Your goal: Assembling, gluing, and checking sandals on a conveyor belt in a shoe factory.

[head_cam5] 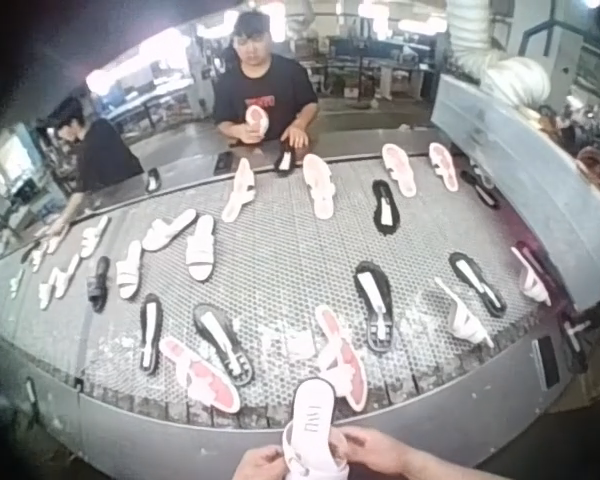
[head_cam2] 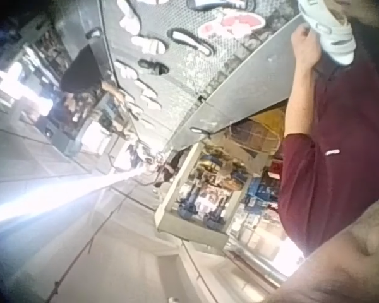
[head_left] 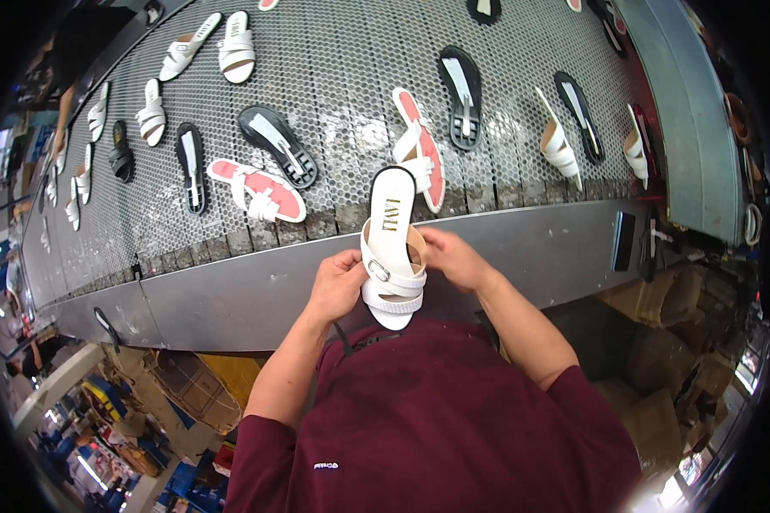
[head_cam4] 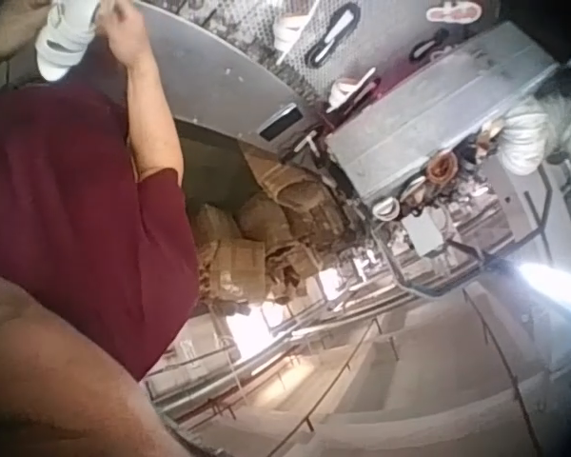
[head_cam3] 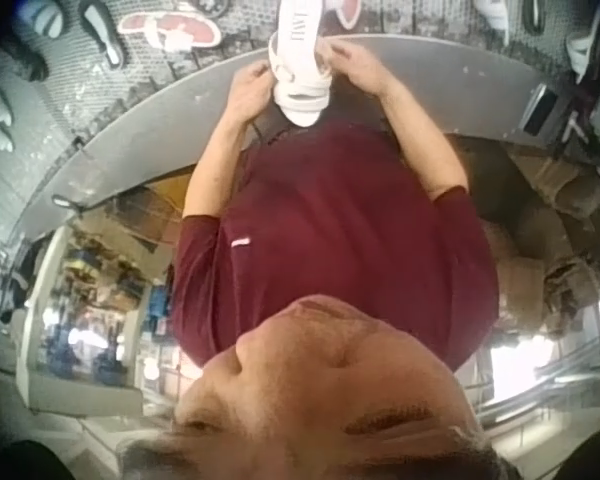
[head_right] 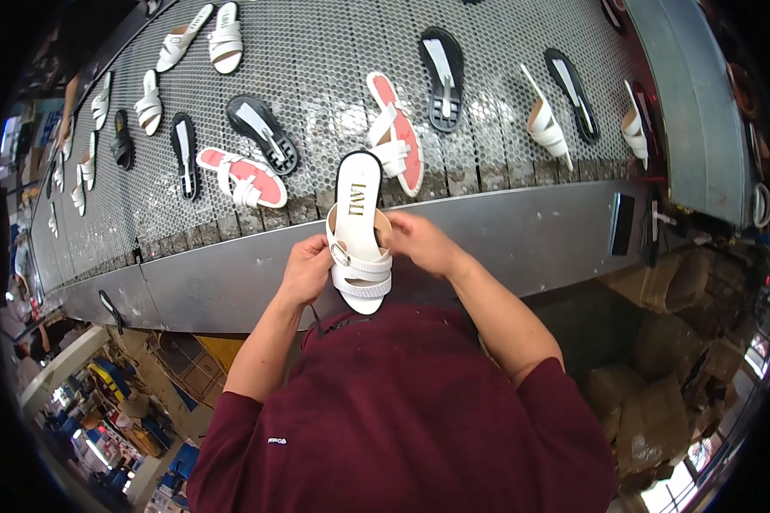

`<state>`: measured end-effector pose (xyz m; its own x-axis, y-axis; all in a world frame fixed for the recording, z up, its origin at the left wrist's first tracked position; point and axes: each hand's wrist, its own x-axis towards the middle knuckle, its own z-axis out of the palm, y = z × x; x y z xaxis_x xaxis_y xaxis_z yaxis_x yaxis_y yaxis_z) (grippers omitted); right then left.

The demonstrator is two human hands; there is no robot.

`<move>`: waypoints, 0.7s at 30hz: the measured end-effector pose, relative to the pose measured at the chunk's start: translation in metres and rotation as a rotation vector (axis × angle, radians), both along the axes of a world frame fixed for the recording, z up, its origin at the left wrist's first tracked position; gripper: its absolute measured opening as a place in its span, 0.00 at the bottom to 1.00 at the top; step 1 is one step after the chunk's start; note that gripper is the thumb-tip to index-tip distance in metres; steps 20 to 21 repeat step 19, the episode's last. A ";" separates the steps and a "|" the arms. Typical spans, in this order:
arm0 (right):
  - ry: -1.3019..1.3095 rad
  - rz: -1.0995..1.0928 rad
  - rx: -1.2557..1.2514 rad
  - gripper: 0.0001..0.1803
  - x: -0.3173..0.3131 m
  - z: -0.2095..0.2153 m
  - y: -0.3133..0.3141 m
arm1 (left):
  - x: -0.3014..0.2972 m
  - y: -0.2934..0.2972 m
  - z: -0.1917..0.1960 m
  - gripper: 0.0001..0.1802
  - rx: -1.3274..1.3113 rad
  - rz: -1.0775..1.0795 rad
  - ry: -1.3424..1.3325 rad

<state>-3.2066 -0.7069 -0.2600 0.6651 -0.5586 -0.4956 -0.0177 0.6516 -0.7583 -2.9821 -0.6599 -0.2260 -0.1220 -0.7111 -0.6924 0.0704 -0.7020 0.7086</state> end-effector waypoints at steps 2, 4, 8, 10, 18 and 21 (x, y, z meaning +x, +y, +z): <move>-0.319 -0.160 0.247 0.26 0.004 0.009 0.024 | -0.003 -0.004 0.002 0.10 -0.008 0.182 0.037; -0.256 -0.116 0.133 0.30 0.018 0.019 0.034 | -0.001 -0.005 0.002 0.12 -0.037 0.228 0.059; -0.059 -0.231 0.060 0.30 0.037 0.012 -0.011 | 0.019 -0.014 0.000 0.18 -0.134 0.379 -0.198; -0.003 -0.259 -0.115 0.28 0.052 0.021 -0.065 | 0.051 -0.020 -0.003 0.28 -0.767 0.097 -0.973; 0.347 -0.215 -0.466 0.46 0.103 -0.033 -0.156 | 0.146 -0.058 -0.058 0.37 -0.882 -0.871 -1.632; 0.344 -0.219 -0.487 0.46 0.106 -0.029 -0.168 | 0.157 -0.060 -0.061 0.39 -0.852 -0.899 -1.452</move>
